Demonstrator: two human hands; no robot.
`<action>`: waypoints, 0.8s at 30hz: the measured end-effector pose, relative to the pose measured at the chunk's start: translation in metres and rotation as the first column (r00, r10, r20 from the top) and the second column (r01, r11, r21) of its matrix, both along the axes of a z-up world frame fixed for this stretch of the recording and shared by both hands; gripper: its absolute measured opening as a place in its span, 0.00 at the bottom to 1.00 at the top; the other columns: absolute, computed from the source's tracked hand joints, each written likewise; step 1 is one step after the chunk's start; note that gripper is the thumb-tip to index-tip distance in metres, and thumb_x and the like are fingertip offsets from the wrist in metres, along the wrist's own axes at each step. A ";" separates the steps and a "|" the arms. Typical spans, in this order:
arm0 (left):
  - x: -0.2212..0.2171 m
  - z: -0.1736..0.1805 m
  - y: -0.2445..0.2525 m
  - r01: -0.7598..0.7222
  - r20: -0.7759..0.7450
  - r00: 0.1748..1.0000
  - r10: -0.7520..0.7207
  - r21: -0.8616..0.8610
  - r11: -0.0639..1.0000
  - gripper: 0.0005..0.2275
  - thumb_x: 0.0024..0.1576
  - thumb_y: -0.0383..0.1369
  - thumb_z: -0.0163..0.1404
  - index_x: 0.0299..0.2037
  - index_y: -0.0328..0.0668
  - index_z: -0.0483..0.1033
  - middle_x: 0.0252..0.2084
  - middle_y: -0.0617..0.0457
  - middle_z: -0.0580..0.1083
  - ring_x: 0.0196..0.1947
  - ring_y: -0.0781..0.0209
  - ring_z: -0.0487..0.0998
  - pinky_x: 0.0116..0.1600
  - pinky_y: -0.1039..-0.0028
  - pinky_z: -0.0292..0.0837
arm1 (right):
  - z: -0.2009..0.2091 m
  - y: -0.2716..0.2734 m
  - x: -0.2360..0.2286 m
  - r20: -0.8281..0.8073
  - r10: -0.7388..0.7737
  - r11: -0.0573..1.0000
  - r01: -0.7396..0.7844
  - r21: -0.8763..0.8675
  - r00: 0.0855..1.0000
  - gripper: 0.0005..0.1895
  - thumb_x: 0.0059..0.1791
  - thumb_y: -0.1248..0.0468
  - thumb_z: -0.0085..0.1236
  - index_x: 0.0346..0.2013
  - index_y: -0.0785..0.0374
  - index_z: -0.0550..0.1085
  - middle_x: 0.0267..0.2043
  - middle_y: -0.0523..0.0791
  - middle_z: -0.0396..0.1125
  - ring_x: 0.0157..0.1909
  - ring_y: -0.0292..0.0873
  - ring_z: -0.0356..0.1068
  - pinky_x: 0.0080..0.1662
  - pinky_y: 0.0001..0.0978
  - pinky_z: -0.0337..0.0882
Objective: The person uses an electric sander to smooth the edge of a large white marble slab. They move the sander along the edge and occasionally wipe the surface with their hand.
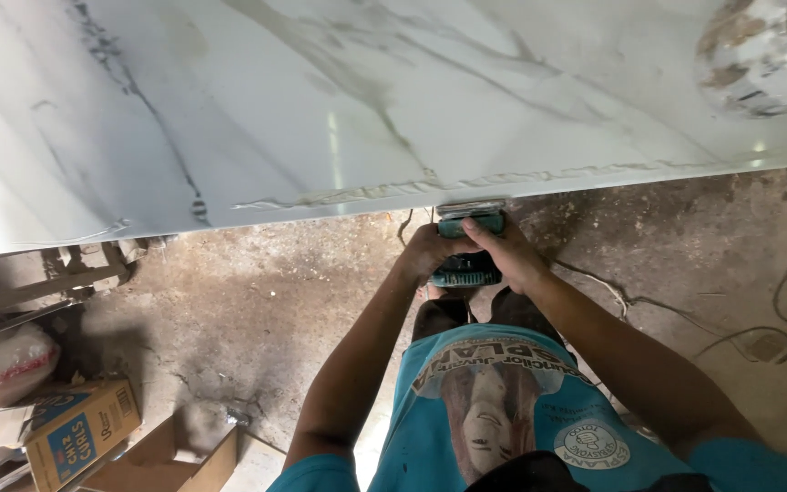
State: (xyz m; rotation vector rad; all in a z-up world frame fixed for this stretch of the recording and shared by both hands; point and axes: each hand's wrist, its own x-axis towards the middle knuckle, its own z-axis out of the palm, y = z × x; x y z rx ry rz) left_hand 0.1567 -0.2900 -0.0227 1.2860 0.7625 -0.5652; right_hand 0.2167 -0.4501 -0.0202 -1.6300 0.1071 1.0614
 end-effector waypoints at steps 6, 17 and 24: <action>-0.041 0.001 0.068 -0.100 -0.020 0.995 0.100 0.000 0.995 0.34 0.37 0.41 0.74 0.50 0.25 0.77 0.43 0.37 0.76 0.50 0.46 0.78 0.55 0.55 0.73 | -0.022 0.075 -0.044 -0.085 -0.190 0.975 0.198 0.100 0.978 0.46 0.47 0.45 0.71 0.62 0.72 0.57 0.49 0.55 0.63 0.47 0.61 0.78 0.58 0.60 0.71; -0.007 -0.003 0.015 -0.004 0.046 0.999 0.003 0.021 1.000 0.32 0.35 0.43 0.73 0.46 0.28 0.80 0.42 0.37 0.77 0.51 0.43 0.78 0.56 0.56 0.71 | 0.059 0.041 -0.011 0.012 0.031 0.998 -0.030 -0.049 0.999 0.66 0.47 0.30 0.58 0.73 0.80 0.40 0.70 0.72 0.45 0.73 0.78 0.45 0.66 0.81 0.46; 0.053 0.024 -0.087 0.047 0.057 0.997 -0.046 -0.028 0.998 0.37 0.42 0.46 0.70 0.54 0.17 0.73 0.49 0.26 0.75 0.55 0.26 0.74 0.57 0.47 0.70 | 0.058 -0.067 0.043 0.023 0.015 0.997 -0.014 -0.081 1.000 0.67 0.47 0.31 0.59 0.73 0.81 0.38 0.73 0.73 0.38 0.74 0.80 0.40 0.67 0.83 0.44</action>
